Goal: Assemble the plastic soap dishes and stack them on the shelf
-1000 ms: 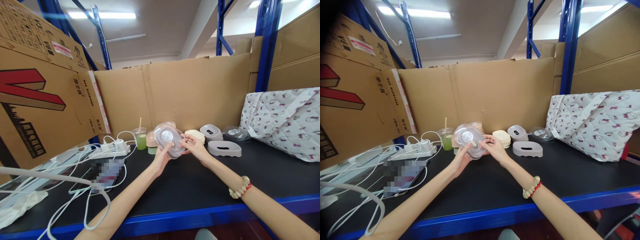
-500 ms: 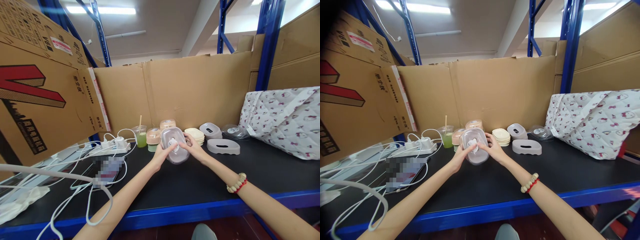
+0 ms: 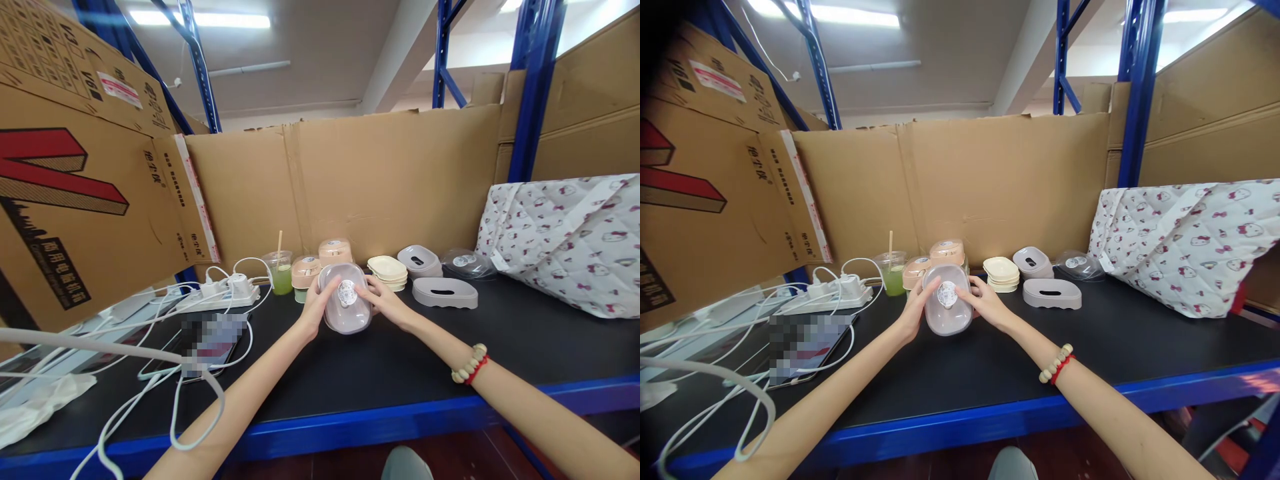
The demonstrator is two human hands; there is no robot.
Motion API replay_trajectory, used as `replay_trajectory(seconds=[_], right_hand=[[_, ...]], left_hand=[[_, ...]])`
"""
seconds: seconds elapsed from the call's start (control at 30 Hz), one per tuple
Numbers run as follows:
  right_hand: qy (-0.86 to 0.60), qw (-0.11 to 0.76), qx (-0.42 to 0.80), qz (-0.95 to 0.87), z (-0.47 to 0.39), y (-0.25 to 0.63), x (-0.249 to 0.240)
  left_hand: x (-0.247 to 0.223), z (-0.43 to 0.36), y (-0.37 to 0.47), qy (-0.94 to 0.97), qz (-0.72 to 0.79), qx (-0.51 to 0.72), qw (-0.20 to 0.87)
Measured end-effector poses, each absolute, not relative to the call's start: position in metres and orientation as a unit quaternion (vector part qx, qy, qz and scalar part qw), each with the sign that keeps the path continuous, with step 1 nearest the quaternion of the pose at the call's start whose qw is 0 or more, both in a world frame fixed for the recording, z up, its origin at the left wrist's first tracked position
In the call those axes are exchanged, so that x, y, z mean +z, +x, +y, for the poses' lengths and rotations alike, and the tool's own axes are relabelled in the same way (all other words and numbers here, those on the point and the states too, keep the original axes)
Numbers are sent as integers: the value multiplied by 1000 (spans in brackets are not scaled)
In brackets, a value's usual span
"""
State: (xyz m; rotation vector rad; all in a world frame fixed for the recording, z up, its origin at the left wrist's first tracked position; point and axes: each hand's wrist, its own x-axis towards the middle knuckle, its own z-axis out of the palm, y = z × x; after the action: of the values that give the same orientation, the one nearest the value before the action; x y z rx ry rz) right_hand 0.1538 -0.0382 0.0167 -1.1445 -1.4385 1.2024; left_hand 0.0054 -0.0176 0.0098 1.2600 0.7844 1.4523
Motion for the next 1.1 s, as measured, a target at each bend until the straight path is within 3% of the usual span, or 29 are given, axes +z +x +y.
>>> replay_trajectory(seconds=[0.53,0.73,0.97,1.1], right_hand=[[-466,415,475,-621,-35,162,13],[-444,317,523,-655,-40,166,15],[-400,388,464,-688,-33,167,10],[-426,370,466,-681,-34,166,11]], left_hand=[[6,-17,7,530,319,576,535],[7,-20,9,487,322,603,543],[17,-18,3,521,328,657,436],[22,-15,-1,520,352,647,432]])
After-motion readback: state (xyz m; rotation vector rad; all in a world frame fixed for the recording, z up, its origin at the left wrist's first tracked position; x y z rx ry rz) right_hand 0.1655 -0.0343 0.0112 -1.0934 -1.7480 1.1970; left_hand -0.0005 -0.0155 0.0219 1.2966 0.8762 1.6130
